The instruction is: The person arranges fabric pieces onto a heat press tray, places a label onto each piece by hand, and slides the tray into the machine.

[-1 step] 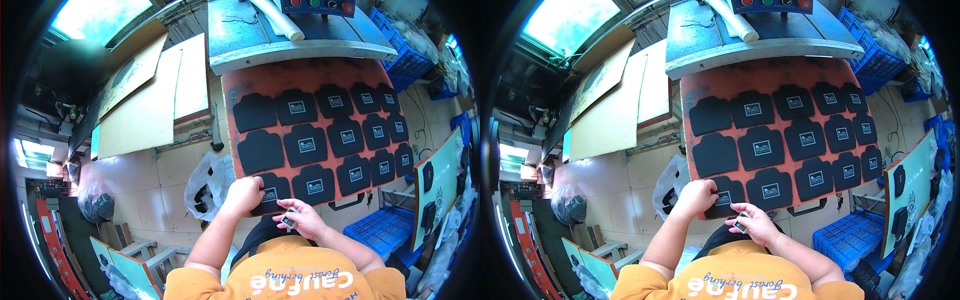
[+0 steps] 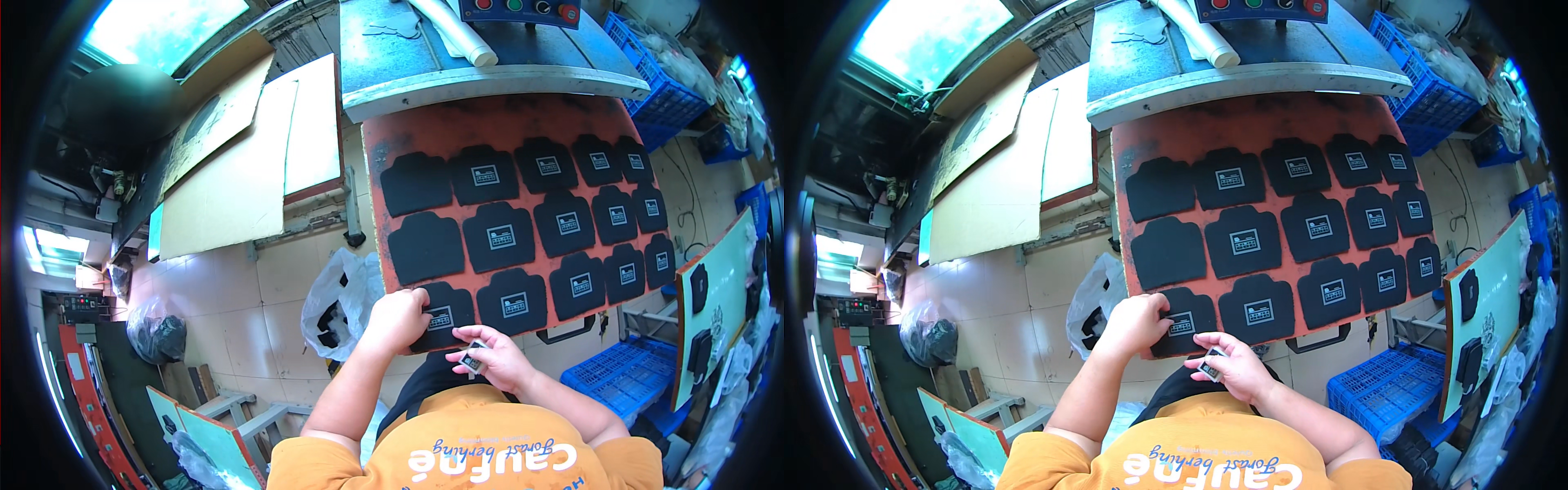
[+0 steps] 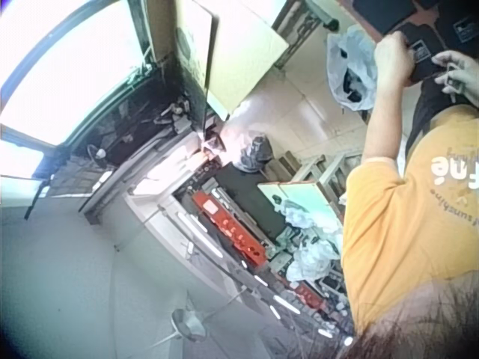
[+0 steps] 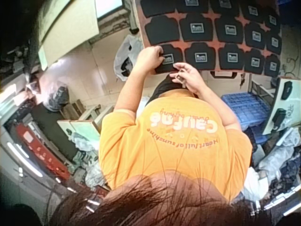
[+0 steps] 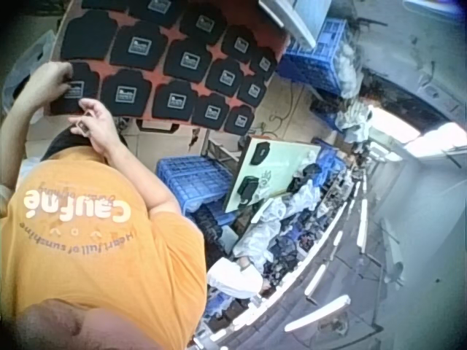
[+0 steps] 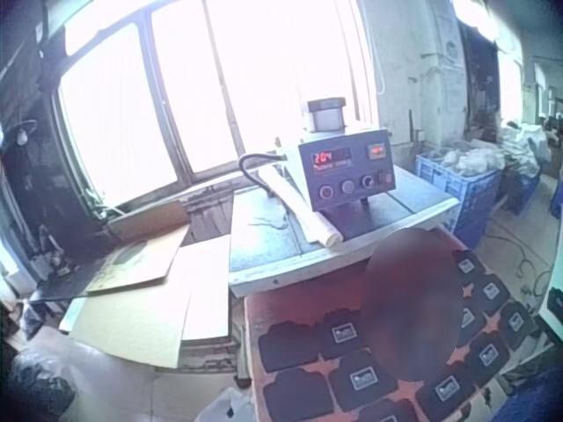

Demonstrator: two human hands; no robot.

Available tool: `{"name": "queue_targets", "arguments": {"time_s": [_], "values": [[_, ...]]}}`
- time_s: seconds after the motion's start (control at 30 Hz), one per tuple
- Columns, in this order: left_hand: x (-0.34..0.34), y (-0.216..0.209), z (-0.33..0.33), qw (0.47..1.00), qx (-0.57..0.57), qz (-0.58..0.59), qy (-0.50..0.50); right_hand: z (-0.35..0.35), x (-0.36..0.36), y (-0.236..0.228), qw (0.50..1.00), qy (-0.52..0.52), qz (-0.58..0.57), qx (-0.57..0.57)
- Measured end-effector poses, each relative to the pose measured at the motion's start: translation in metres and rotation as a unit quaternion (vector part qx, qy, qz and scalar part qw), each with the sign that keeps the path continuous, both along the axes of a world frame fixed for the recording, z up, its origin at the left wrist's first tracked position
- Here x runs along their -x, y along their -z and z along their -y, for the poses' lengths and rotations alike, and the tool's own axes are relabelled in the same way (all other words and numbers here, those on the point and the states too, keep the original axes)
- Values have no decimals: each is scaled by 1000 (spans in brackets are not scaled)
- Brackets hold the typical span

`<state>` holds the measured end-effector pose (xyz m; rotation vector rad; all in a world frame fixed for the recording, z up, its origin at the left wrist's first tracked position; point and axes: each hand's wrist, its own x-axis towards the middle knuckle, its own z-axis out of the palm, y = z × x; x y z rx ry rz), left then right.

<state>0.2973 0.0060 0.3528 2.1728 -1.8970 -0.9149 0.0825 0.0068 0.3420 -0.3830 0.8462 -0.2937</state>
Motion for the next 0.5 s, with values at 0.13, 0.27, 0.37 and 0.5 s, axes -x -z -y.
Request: {"name": "queue_targets", "arguments": {"time_s": [0.13, 0.27, 0.37, 0.5], "values": [[-3, -20, -28, 996, -9, -91, 3, -7, 7, -9, 1000, 0, -2, -29], [16, -15, -75, 944, -65, -317, -60, -20, 10, -4, 998, -26, -8, -56], [34, -9, -94, 873, -98, -444, -175, -26, 7, 5, 998, -34, -7, -49], [35, 3, -94, 835, -94, -486, -240, -24, -1, 6, 999, -33, -3, -22]]}}
